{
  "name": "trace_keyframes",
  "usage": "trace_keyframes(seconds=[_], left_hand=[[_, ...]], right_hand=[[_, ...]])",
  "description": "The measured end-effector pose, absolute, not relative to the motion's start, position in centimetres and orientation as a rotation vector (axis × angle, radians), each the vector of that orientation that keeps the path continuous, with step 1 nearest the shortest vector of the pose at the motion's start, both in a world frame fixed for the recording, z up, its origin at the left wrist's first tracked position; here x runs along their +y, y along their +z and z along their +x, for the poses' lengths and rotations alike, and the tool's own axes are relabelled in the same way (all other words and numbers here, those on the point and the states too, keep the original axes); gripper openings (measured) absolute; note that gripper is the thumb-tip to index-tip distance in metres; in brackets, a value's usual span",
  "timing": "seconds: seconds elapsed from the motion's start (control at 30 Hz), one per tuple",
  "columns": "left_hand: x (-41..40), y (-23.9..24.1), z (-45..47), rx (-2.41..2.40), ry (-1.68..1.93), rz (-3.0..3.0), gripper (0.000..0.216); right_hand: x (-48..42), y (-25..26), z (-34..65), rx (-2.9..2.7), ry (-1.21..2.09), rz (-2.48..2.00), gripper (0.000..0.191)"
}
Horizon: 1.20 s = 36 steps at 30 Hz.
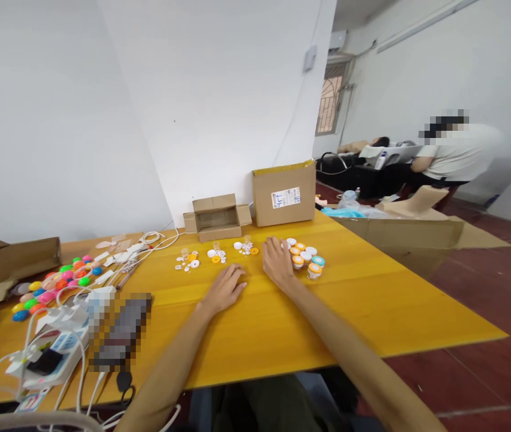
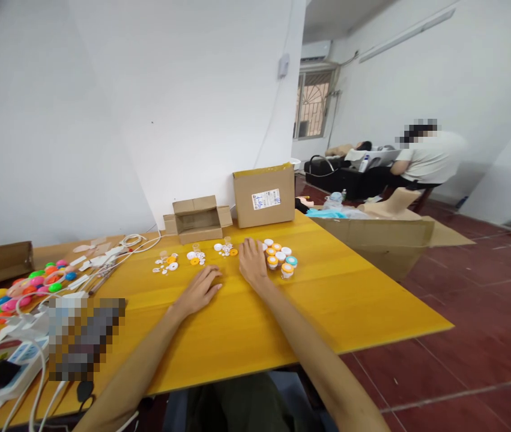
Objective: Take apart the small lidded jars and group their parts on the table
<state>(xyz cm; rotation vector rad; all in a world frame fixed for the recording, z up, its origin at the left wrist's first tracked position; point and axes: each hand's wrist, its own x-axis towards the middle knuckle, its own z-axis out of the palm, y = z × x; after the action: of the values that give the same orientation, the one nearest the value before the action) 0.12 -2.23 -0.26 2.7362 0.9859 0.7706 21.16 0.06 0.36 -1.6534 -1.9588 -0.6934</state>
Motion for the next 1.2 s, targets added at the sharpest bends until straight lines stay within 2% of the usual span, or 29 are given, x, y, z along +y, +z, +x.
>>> trace_keyframes(seconds=[0.47,0.7,0.93,1.07,1.2], left_hand=[[-2.5,0.0,0.3,0.952,0.803,2.684,0.021],[-2.9,0.2,0.5,0.999,0.757,2.683,0.021],[-3.0,0.3,0.5,1.012,0.738,2.681,0.021],[-2.9,0.0,0.5,1.001,0.799,2.633,0.021],[-2.8,0.1,0.6,1.036,0.834,2.552,0.026]], right_hand=[[-1.3,-0.6,23.2,-2.004,-0.417,-1.679,0.051],[-1.7,-1.7,23.5,-2.040,-0.320,-1.752,0.049],[-1.6,-2.4,23.7,-2.025,-0.349,-1.655,0.032],[-2.0,-2.4,22.6,-1.973,-0.147,-1.612,0.019],[-2.6,-1.7,20.6,-1.842,0.097,-1.369,0.009]])
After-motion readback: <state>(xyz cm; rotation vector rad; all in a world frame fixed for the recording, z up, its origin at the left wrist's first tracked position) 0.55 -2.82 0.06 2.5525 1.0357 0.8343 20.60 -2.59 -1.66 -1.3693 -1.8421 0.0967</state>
